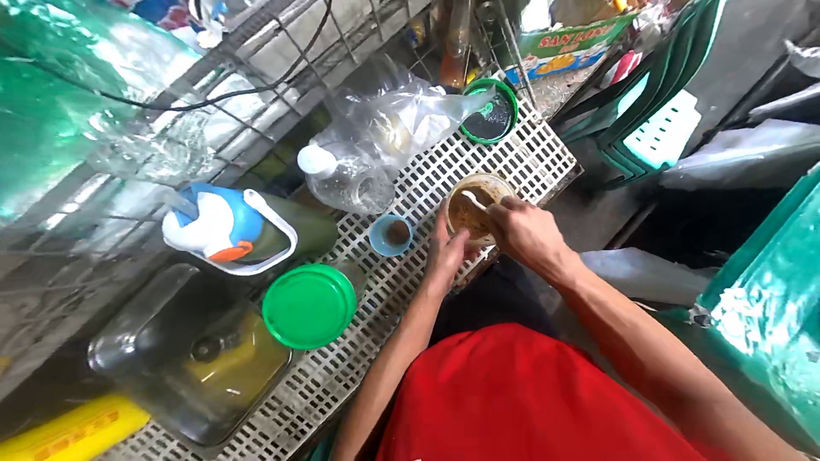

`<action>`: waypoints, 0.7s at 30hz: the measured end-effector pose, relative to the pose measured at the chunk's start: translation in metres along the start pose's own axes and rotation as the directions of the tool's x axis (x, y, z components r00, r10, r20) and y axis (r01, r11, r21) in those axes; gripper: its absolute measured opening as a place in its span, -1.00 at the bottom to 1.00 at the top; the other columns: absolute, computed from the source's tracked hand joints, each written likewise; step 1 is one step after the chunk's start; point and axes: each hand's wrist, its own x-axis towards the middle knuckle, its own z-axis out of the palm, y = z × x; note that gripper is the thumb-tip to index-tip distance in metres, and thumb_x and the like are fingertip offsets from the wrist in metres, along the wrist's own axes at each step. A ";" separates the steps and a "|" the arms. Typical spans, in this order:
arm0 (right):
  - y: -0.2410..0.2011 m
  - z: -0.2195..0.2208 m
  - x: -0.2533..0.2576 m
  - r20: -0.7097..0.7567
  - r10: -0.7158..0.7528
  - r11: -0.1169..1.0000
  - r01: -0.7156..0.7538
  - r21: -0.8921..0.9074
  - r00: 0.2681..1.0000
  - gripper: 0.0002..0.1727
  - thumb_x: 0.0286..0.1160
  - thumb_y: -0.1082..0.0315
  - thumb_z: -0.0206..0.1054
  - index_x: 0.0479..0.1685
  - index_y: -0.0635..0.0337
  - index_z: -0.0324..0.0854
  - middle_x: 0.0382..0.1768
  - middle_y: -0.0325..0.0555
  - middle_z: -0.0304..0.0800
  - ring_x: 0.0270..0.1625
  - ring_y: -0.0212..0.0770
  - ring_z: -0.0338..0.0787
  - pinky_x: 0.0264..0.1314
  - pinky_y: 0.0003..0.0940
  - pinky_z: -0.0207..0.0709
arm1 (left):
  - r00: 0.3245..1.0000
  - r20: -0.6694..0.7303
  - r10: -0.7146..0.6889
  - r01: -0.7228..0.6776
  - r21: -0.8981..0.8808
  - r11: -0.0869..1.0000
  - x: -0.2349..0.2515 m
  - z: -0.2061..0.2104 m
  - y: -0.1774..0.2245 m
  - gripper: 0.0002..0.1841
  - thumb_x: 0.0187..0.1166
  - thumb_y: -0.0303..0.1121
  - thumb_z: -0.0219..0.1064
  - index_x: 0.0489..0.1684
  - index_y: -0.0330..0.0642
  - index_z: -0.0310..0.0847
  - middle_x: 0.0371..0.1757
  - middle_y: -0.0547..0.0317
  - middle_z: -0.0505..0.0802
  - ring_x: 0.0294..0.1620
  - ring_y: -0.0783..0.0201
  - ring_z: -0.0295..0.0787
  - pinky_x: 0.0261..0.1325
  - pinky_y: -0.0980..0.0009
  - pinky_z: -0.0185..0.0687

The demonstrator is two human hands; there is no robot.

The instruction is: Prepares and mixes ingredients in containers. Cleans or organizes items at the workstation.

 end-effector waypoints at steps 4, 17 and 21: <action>-0.005 0.011 0.007 0.111 -0.170 0.985 0.170 0.011 0.979 -0.85 0.52 0.32 0.34 -0.17 0.19 0.75 -0.08 0.06 0.79 -0.09 0.13 0.84 -0.26 0.12 0.72 | 0.994 -0.012 0.105 -0.104 0.071 0.992 -0.003 0.001 -0.008 -0.18 0.67 -0.59 0.16 0.89 0.38 0.01 0.56 -0.06 0.62 -0.17 -0.01 0.92 -0.19 0.05 0.93; 0.022 -0.038 -0.015 0.000 -0.278 0.955 0.277 -0.108 0.961 -0.81 0.55 0.30 0.23 -0.33 0.16 0.69 -0.31 -0.04 0.68 -0.22 0.06 0.77 -0.44 -0.02 0.59 | 0.951 -0.066 0.301 -0.266 0.317 0.910 -0.015 -0.002 -0.017 -0.08 0.48 -0.57 0.28 0.90 0.38 0.03 0.85 0.15 0.26 0.13 0.10 0.86 -0.08 0.00 0.90; 0.008 -0.006 -0.019 -0.013 -0.015 0.999 0.014 -0.053 1.000 -0.76 0.55 0.26 0.22 -0.40 0.19 0.67 -0.34 0.02 0.70 -0.30 0.09 0.80 -0.48 0.06 0.61 | 0.936 -0.081 0.343 -0.292 0.365 0.884 -0.016 0.003 -0.017 -0.09 0.48 -0.57 0.31 0.89 0.35 0.05 0.89 0.24 0.16 -0.01 0.19 0.84 -0.18 0.13 0.86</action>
